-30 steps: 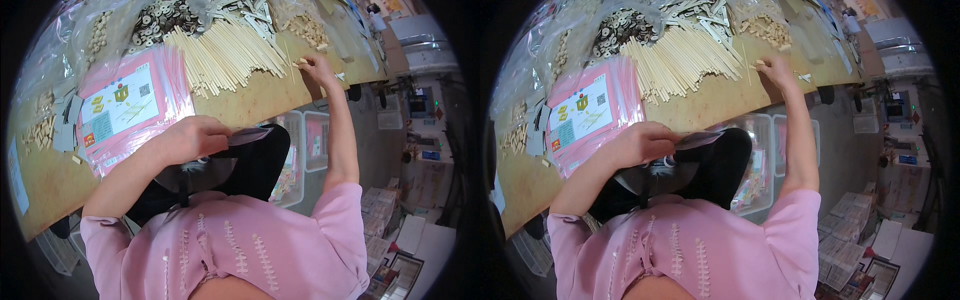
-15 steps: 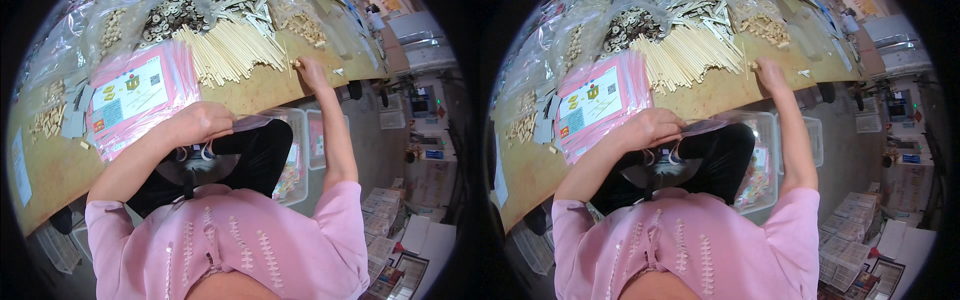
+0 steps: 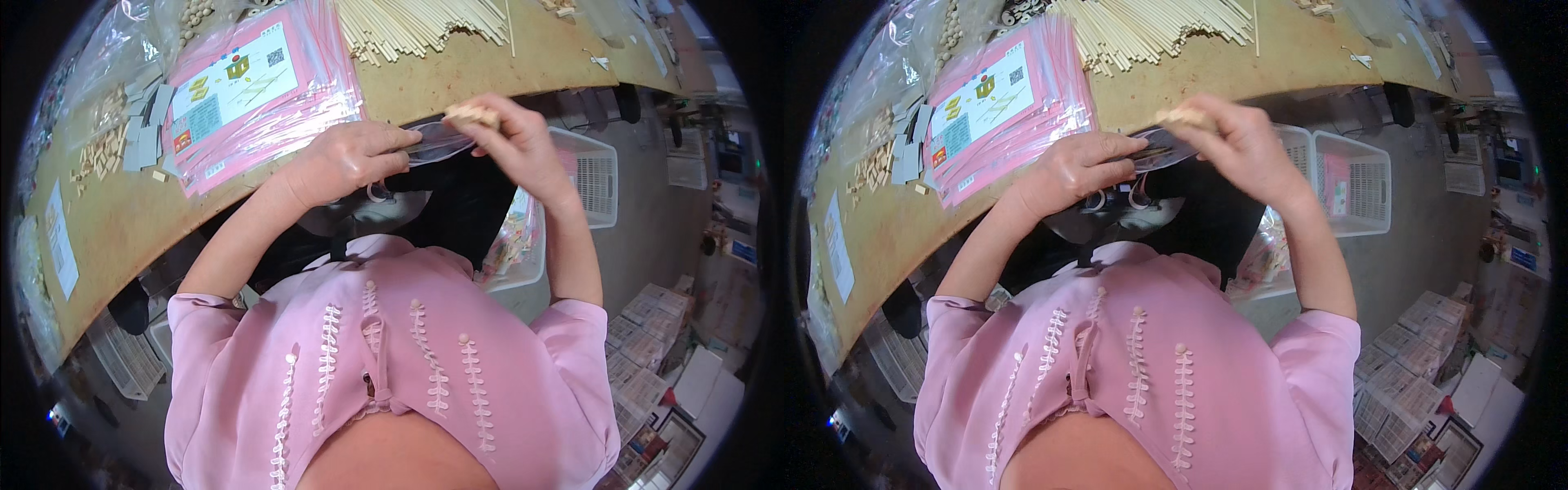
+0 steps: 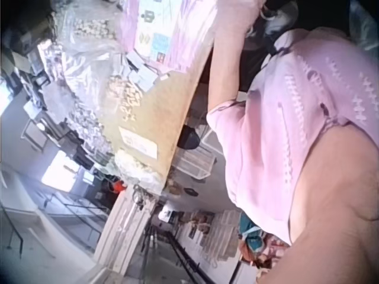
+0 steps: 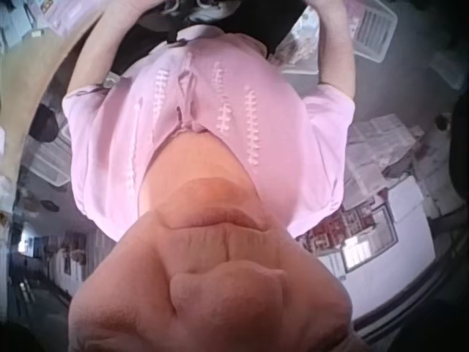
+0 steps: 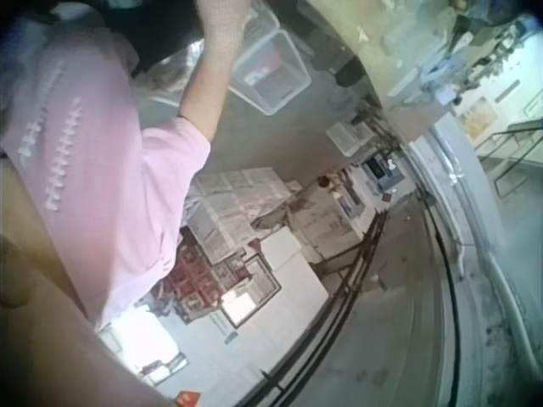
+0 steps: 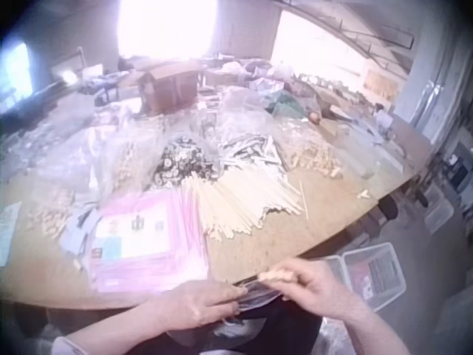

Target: The person sits on the floor and repeatedly picks up small wooden sticks, beads, and flat pieces from a table, placing them into small plastic bags. The person then seals the bags and drops them into a nearby basket.

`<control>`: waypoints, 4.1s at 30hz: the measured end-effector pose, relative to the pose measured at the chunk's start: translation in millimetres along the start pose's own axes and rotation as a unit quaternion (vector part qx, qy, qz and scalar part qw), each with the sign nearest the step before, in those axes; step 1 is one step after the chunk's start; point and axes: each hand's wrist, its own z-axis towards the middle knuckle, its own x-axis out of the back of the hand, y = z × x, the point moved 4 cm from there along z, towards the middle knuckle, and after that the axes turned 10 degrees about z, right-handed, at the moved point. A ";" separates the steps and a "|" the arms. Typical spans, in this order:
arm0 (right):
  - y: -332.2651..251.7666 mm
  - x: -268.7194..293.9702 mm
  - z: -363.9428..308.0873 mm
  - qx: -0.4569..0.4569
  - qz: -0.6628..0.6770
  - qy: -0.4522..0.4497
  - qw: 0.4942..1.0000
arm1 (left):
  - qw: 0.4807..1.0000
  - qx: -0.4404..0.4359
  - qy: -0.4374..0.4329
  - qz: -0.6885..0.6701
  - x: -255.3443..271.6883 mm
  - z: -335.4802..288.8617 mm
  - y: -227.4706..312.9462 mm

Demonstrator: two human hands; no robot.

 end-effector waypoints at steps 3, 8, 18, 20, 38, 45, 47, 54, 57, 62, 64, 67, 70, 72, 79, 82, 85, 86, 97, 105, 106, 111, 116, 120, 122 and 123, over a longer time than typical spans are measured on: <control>17.7 -22.6 -1.1 0.093 -0.181 -0.027 0.979 | 1.000 0.017 -0.001 0.003 0.6 -1.5 12.9; 30.5 -29.5 -5.6 0.114 -0.152 -0.018 0.981 | 0.999 0.051 -0.003 0.017 -5.1 -19.3 15.5; 56.4 -41.3 -9.2 0.064 -0.210 -0.079 0.973 | 0.996 0.083 0.001 -0.025 -7.6 -30.9 26.0; 52.2 -40.7 -9.6 0.042 -0.222 -0.092 0.970 | 0.995 0.090 -0.003 -0.032 -8.0 -33.4 25.4; 34.6 -38.6 -31.8 -0.061 0.255 0.074 0.962 | 0.856 0.438 0.152 -0.230 50.6 -69.3 44.1; 38.1 -52.1 -27.8 -0.035 0.210 0.086 0.973 | 0.906 0.410 0.083 -0.061 54.3 -70.9 33.3; 28.7 -60.7 -29.3 0.013 0.214 0.122 0.969 | 0.917 0.389 0.054 -0.066 53.9 -47.4 35.8; 0.4 -78.0 -38.3 0.222 -0.086 0.216 0.947 | 0.934 0.344 0.043 -0.086 9.3 10.8 48.2; 12.4 -67.4 -54.1 0.187 -0.060 0.183 0.963 | 0.957 0.284 0.001 -0.064 6.1 22.6 55.3; 21.9 -10.2 -94.9 0.118 0.026 0.252 0.960 | 0.976 0.207 -0.048 -0.050 7.9 36.2 63.0; 12.0 13.3 -113.9 0.048 0.050 0.300 0.951 | 0.980 0.183 -0.043 -0.071 6.6 36.9 64.1; 3.2 48.8 -163.2 0.029 -0.050 0.454 0.889 | 0.981 0.169 -0.032 -0.093 5.0 41.2 61.4; 8.2 85.3 -223.4 0.080 -0.087 0.560 0.820 | 0.978 0.202 0.023 -0.038 7.6 35.3 46.9; 8.2 85.3 -243.3 0.055 -0.130 0.562 0.815 | 0.971 0.235 0.042 0.004 18.2 19.8 21.7; 38.1 17.1 -146.4 -0.002 -0.121 0.439 0.890 | 0.884 0.365 0.020 0.293 52.5 -30.5 -43.1; 30.4 -15.6 -95.7 0.036 -0.096 0.331 0.938 | 0.889 0.403 0.024 0.216 58.2 -42.7 -41.1; 14.2 -52.8 -49.5 0.089 -0.034 0.213 0.972 | 0.885 0.400 0.113 0.210 64.3 -54.2 -39.4; 7.2 -63.8 -38.6 0.092 0.015 0.173 0.980 | 0.882 0.408 0.129 0.198 65.0 -56.8 -40.2; 25.2 -127.5 72.0 -0.106 0.378 -0.097 0.915 | 0.941 0.260 0.164 0.141 71.4 -59.4 29.6; 76.6 -145.6 -0.4 -0.227 0.398 -0.143 0.877 | 0.939 0.331 0.078 -0.056 47.8 -95.8 75.7; 83.7 -151.2 -10.1 -0.236 0.419 -0.142 0.865 | 0.934 0.333 0.072 -0.105 37.9 -102.5 80.7; 102.9 -166.4 -35.8 -0.258 0.424 -0.090 0.863 | 0.724 0.490 0.004 -0.485 -14.7 -126.0 95.9; 103.4 -170.7 -31.2 -0.229 0.499 -0.052 0.834 | 0.780 0.550 -0.017 -0.297 -19.8 -116.8 85.4; 95.6 -166.8 -30.2 -0.249 0.468 -0.031 0.847 | 0.898 0.436 0.011 -0.053 -9.4 -104.0 77.3; 97.7 -164.1 -29.2 -0.270 0.418 -0.033 0.867 | 0.921 0.388 0.008 0.014 -6.5 -101.8 79.9; 100.4 -162.8 -26.5 -0.285 0.386 -0.035 0.877 | 0.925 0.379 -0.008 0.028 -4.4 -100.7 81.2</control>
